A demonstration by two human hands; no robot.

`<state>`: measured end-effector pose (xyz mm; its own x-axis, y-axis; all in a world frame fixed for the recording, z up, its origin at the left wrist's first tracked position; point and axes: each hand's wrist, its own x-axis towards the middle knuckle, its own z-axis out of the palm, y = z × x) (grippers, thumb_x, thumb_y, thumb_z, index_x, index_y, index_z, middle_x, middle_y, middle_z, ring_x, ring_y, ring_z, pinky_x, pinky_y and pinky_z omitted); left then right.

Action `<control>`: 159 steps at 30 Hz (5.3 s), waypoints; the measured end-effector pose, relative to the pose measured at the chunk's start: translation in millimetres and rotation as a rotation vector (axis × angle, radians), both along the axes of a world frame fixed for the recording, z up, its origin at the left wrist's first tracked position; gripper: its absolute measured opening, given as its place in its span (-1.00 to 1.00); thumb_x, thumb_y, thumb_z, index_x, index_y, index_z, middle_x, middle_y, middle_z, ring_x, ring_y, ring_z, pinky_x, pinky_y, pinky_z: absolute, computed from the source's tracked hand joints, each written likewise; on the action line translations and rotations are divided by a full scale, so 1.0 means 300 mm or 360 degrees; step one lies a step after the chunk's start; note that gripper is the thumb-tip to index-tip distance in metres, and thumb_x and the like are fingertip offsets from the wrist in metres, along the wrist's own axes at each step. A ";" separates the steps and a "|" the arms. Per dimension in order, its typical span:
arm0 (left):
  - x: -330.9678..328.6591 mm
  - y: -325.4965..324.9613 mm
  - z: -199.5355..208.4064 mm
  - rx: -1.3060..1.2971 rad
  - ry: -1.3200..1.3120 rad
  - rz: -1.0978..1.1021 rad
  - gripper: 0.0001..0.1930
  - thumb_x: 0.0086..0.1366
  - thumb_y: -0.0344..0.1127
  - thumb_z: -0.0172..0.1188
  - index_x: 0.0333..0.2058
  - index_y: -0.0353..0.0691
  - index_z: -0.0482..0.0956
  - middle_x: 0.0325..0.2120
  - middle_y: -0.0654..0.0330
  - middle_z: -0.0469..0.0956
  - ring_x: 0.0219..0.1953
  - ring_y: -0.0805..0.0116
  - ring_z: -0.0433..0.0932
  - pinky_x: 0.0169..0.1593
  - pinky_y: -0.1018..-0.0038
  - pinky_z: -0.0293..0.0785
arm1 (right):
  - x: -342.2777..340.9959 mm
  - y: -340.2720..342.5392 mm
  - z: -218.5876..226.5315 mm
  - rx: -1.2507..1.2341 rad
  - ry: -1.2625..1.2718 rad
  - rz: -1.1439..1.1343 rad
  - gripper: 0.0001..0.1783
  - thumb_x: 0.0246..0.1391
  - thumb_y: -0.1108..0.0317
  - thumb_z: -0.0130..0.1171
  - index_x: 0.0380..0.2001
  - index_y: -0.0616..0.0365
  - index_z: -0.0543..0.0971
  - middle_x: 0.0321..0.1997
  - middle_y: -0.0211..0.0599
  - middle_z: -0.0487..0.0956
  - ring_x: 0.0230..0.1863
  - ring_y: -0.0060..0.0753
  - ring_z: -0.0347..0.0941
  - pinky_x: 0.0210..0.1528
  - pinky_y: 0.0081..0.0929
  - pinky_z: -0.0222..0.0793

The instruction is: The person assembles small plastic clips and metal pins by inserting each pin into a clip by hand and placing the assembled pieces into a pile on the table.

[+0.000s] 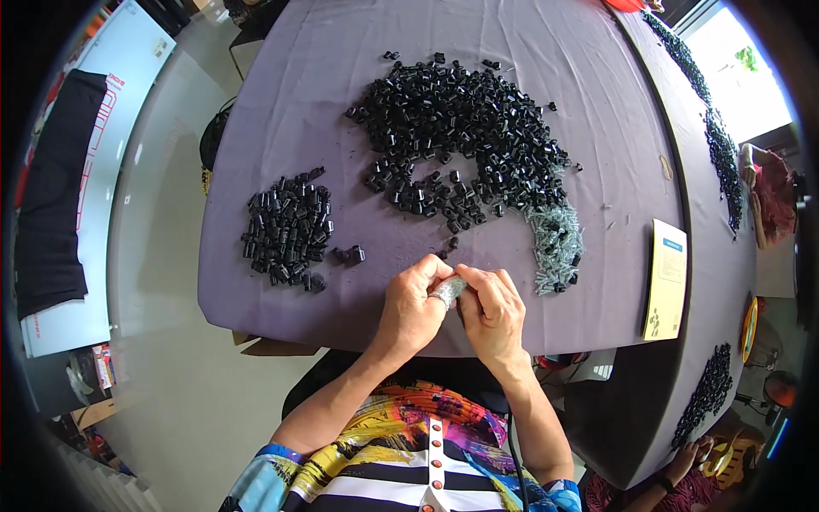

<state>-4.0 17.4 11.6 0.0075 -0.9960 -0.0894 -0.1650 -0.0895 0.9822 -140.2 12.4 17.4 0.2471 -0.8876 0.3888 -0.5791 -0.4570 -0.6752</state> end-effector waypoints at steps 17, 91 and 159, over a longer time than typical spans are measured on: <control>0.016 -0.005 0.033 0.0318 0.0144 -0.0117 -0.86 0.23 -0.62 -0.02 -0.41 -0.26 0.49 -0.62 0.35 0.46 -0.67 0.68 0.41 -0.64 0.67 0.38 | -0.001 -0.003 -0.014 0.0039 -0.0012 -0.0067 -0.88 -0.11 0.57 0.19 -0.41 0.22 0.56 -0.46 -0.24 0.46 -0.42 -0.16 0.34 -0.38 -0.32 0.28; 0.029 -0.063 0.023 0.0277 0.0529 -0.0149 -0.78 0.24 -0.65 -0.10 -0.21 -0.38 0.50 -0.49 0.23 0.52 -0.50 0.53 0.51 -0.40 0.54 0.60 | 0.000 -0.050 -0.012 0.0402 -0.0713 -0.0012 -0.83 0.04 0.70 0.05 -0.30 0.26 0.50 -0.37 -0.26 0.47 -0.39 -0.46 0.55 -0.41 -0.61 0.41; 0.005 -0.051 -0.010 0.0133 0.0636 0.0166 -0.82 0.25 -0.67 -0.08 -0.19 -0.42 0.44 -0.42 0.16 0.53 -0.48 0.49 0.55 -0.39 0.48 0.62 | 0.043 -0.077 -0.033 0.0821 -0.1170 -0.0127 -0.84 0.07 0.62 0.17 -0.24 0.29 0.58 -0.38 -0.42 0.59 -0.38 -0.72 0.45 -0.32 -0.75 0.37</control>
